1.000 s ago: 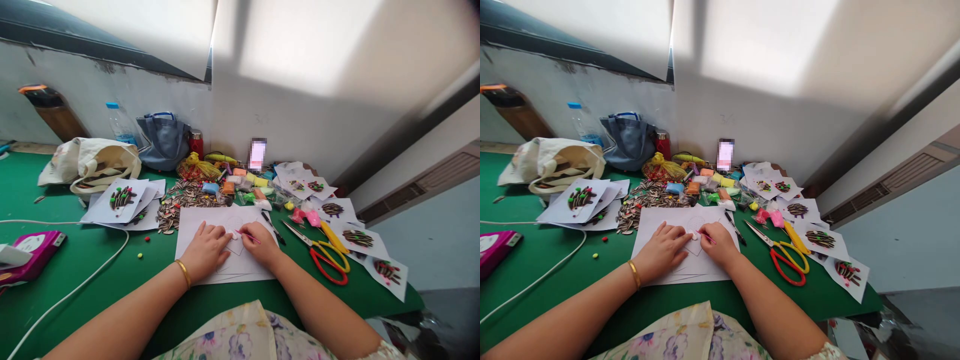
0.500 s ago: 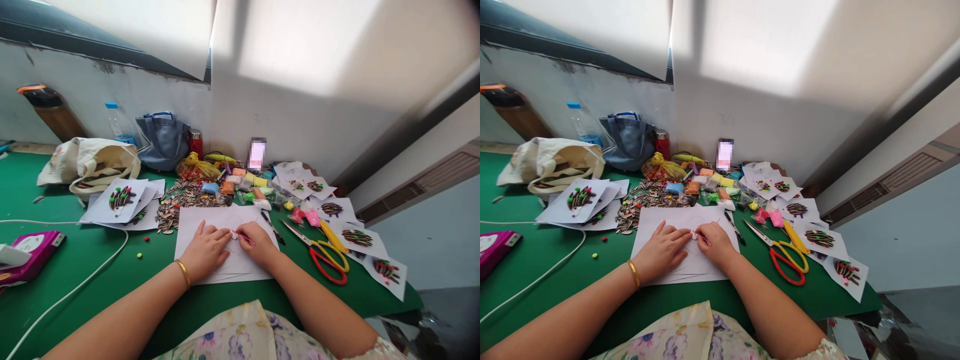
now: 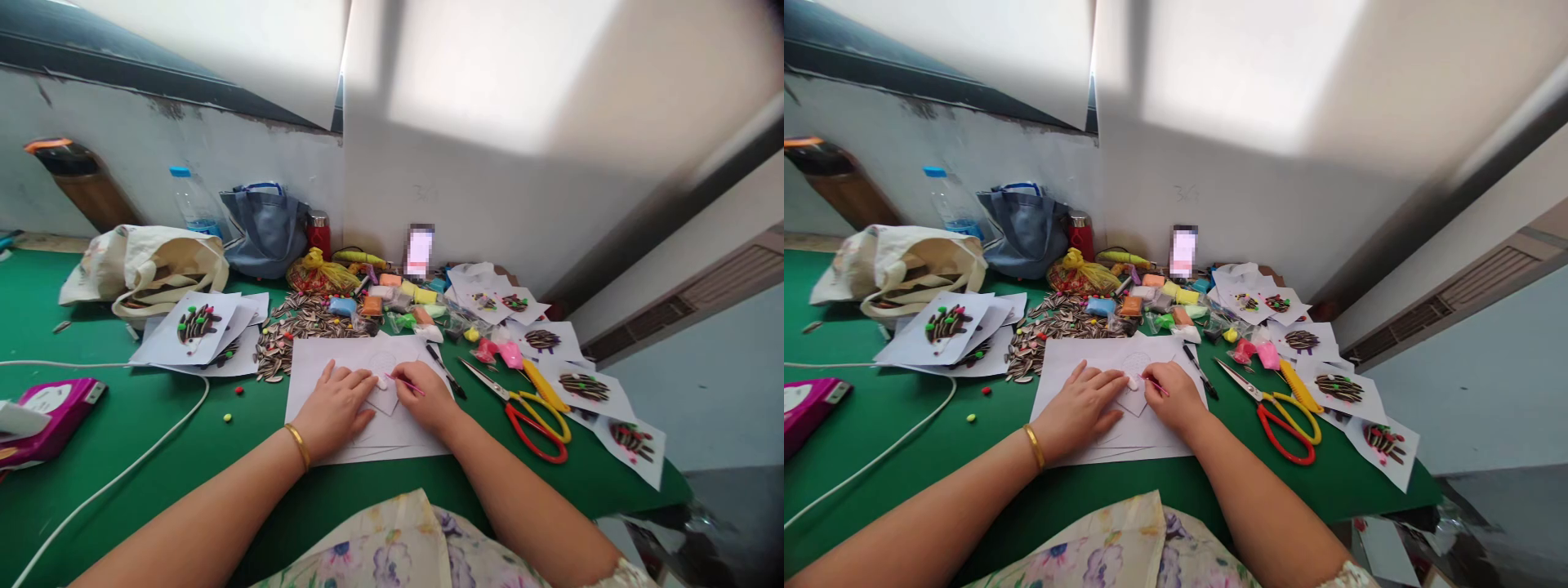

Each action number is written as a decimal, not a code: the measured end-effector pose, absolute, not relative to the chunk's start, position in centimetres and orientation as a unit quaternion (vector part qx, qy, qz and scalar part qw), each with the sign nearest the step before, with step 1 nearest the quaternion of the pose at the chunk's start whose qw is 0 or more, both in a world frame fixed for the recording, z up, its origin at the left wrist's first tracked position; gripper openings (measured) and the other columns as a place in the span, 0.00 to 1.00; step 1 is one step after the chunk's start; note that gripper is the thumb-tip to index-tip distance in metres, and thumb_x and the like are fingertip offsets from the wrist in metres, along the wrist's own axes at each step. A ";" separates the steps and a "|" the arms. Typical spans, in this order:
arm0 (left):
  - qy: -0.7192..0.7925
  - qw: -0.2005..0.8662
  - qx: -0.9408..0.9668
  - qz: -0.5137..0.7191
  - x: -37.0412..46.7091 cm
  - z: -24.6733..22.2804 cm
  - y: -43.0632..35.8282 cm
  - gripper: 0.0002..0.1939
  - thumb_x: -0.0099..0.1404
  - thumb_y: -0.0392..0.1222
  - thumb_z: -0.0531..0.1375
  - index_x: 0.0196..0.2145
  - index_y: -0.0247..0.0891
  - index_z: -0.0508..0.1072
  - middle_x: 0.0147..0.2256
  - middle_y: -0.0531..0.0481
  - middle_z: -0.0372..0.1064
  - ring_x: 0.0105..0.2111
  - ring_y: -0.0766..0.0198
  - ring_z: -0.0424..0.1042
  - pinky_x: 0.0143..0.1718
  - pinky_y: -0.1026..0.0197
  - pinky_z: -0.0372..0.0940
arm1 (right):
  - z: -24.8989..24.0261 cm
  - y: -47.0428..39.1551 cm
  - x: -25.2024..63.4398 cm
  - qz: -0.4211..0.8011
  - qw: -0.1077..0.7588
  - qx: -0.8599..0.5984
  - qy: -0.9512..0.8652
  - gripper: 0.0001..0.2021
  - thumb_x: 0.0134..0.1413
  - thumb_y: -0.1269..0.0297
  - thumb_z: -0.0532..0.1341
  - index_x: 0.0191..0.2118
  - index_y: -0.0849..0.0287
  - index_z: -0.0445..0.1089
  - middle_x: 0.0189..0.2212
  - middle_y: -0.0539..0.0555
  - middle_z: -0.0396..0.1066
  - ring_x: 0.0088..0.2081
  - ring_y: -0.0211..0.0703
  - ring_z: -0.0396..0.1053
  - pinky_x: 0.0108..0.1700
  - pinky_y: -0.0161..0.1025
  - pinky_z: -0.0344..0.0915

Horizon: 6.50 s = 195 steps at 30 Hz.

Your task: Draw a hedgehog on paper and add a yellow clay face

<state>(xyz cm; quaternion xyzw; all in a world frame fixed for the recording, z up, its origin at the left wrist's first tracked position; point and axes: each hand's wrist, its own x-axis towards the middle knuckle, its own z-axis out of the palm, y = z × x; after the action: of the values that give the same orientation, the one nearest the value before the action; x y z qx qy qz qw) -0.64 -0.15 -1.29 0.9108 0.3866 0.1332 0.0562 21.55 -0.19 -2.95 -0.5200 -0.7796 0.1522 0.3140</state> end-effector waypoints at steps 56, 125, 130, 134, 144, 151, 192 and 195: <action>0.355 0.043 0.923 0.143 -0.6 0.2 -0.5 0.06 0.66 0.45 0.60 0.37 0.44 0.76 0.39 0.50 0.76 0.41 0.58 0.72 0.64 0.37 0.42 | -2.2 -1.1 21.9 0.124 0.290 -0.546 -0.776 0.10 0.61 0.68 0.57 0.46 0.56 0.71 0.41 0.56 0.75 0.45 0.47 0.69 0.49 0.43 0.63; 0.344 0.040 0.932 0.106 0.4 -0.3 -0.9 0.22 0.66 0.45 0.59 0.57 0.40 0.67 0.54 0.44 0.68 0.50 0.49 0.64 0.54 0.46 0.60 | -2.7 -4.2 20.4 0.086 0.313 -0.504 -0.800 0.04 0.57 0.71 0.58 0.38 0.57 0.67 0.34 0.54 0.71 0.39 0.47 0.65 0.44 0.44 0.62; 0.340 0.043 0.933 0.107 0.4 -0.2 -0.9 0.22 0.65 0.45 0.60 0.56 0.40 0.67 0.53 0.45 0.68 0.49 0.50 0.64 0.53 0.46 0.60 | -2.6 -4.5 20.5 0.088 0.318 -0.505 -0.798 0.03 0.56 0.72 0.58 0.36 0.57 0.66 0.33 0.53 0.71 0.39 0.47 0.65 0.44 0.43 0.62; 0.337 0.051 0.933 0.115 0.1 -0.2 -0.9 0.24 0.64 0.44 0.61 0.56 0.38 0.66 0.52 0.44 0.69 0.49 0.50 0.64 0.53 0.47 0.60 | -2.6 -4.7 20.5 0.073 0.314 -0.522 -0.790 0.04 0.55 0.72 0.58 0.36 0.57 0.67 0.33 0.53 0.71 0.38 0.46 0.65 0.44 0.43 0.61; 0.327 0.046 0.937 0.113 0.3 0.0 -0.8 0.17 0.65 0.42 0.60 0.52 0.42 0.69 0.49 0.44 0.69 0.47 0.52 0.65 0.50 0.48 0.62 | -2.6 -5.2 20.1 0.071 0.307 -0.488 -0.814 0.04 0.53 0.72 0.58 0.35 0.58 0.66 0.32 0.53 0.70 0.38 0.47 0.65 0.44 0.43 0.61; 0.323 0.058 0.936 0.131 0.1 0.0 -0.8 0.21 0.63 0.42 0.62 0.53 0.41 0.68 0.48 0.44 0.69 0.47 0.52 0.66 0.51 0.48 0.63 | -2.4 -5.2 20.2 0.057 0.321 -0.511 -0.795 0.04 0.53 0.73 0.57 0.34 0.58 0.66 0.31 0.53 0.69 0.37 0.46 0.64 0.43 0.43 0.60; 0.313 0.031 0.940 0.133 0.4 -0.4 -1.1 0.18 0.66 0.41 0.58 0.53 0.41 0.69 0.48 0.42 0.68 0.47 0.51 0.65 0.50 0.47 0.62 | -2.8 -5.4 19.7 0.034 0.259 -0.491 -0.831 0.04 0.51 0.72 0.58 0.34 0.58 0.66 0.31 0.54 0.68 0.37 0.47 0.63 0.42 0.43 0.59; 0.315 0.032 0.940 0.130 0.4 -0.4 -1.1 0.18 0.65 0.41 0.59 0.54 0.41 0.68 0.48 0.42 0.68 0.47 0.51 0.65 0.50 0.47 0.61 | -2.6 -5.5 19.8 0.034 0.267 -0.493 -0.827 0.03 0.51 0.72 0.58 0.33 0.58 0.65 0.31 0.54 0.68 0.37 0.47 0.63 0.42 0.43 0.59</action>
<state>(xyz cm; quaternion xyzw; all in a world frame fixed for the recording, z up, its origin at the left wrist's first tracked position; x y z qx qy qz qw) 0.36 -1.09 -0.35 0.9397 0.3146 0.1299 0.0324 19.76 -5.47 -2.59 -0.4933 -0.8273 0.0343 0.2665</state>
